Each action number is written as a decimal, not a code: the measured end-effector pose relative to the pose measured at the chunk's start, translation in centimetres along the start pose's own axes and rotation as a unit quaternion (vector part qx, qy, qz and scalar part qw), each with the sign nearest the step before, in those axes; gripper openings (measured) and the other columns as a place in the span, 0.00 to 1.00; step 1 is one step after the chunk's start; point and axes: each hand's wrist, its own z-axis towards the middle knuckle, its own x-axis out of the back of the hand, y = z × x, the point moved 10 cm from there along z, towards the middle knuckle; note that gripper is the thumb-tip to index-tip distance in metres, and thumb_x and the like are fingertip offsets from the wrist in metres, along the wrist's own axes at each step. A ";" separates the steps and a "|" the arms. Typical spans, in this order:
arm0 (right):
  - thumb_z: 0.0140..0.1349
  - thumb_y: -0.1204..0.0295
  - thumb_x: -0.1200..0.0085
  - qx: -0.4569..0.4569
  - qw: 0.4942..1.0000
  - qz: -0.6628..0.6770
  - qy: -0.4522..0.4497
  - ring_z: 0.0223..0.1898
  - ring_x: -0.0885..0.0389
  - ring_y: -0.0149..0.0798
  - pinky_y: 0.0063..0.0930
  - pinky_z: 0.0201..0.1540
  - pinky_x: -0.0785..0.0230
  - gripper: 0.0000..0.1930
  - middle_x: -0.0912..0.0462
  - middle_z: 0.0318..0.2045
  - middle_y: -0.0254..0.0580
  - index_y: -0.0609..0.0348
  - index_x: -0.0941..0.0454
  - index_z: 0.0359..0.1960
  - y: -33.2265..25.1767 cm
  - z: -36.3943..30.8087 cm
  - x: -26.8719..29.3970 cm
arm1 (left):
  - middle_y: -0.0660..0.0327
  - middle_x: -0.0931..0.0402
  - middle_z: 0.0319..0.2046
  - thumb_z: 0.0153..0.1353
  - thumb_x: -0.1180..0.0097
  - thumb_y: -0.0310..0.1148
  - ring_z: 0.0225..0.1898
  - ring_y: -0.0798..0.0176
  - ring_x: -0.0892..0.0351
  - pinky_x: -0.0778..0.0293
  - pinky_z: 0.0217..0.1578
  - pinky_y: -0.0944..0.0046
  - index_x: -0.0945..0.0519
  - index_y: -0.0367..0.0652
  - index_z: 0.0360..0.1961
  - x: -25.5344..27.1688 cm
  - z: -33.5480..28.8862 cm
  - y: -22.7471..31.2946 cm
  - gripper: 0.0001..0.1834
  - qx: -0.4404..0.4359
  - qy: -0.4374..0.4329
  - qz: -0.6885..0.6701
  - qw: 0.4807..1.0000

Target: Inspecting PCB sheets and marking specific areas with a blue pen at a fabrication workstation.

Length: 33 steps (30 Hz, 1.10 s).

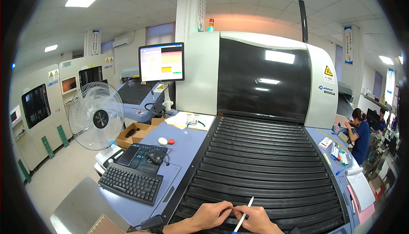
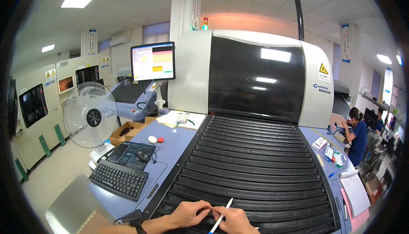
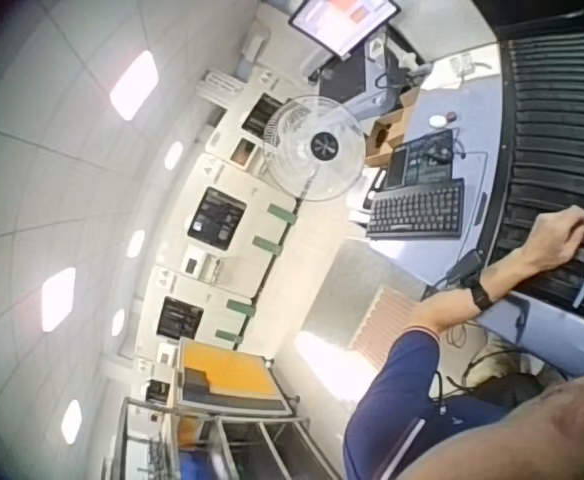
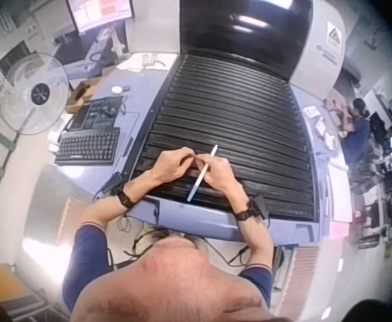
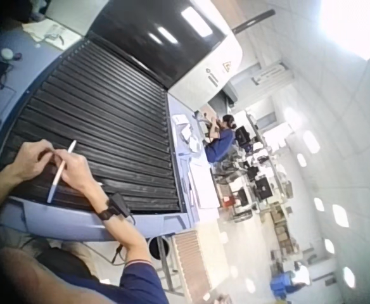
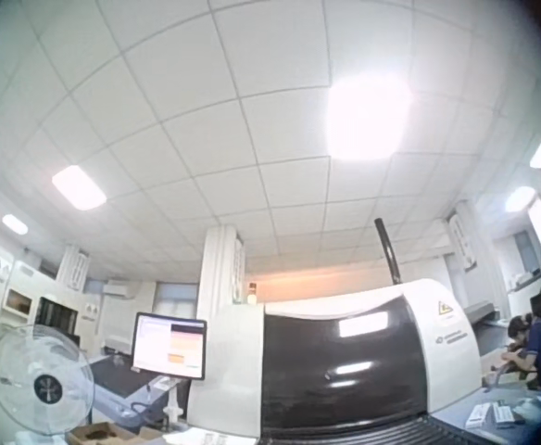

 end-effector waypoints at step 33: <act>0.60 0.77 0.39 -0.011 1.000 -0.007 -0.007 0.34 0.13 0.54 0.40 0.36 0.22 0.09 0.14 0.31 0.51 0.60 0.17 0.42 0.1 -0.1 -0.2 | 0.50 0.17 0.33 0.66 0.41 0.30 0.35 0.43 0.16 0.20 0.34 0.53 0.19 0.42 0.42 0.6 0.1 0.8 0.06 -0.004 0.011 -0.017 1.000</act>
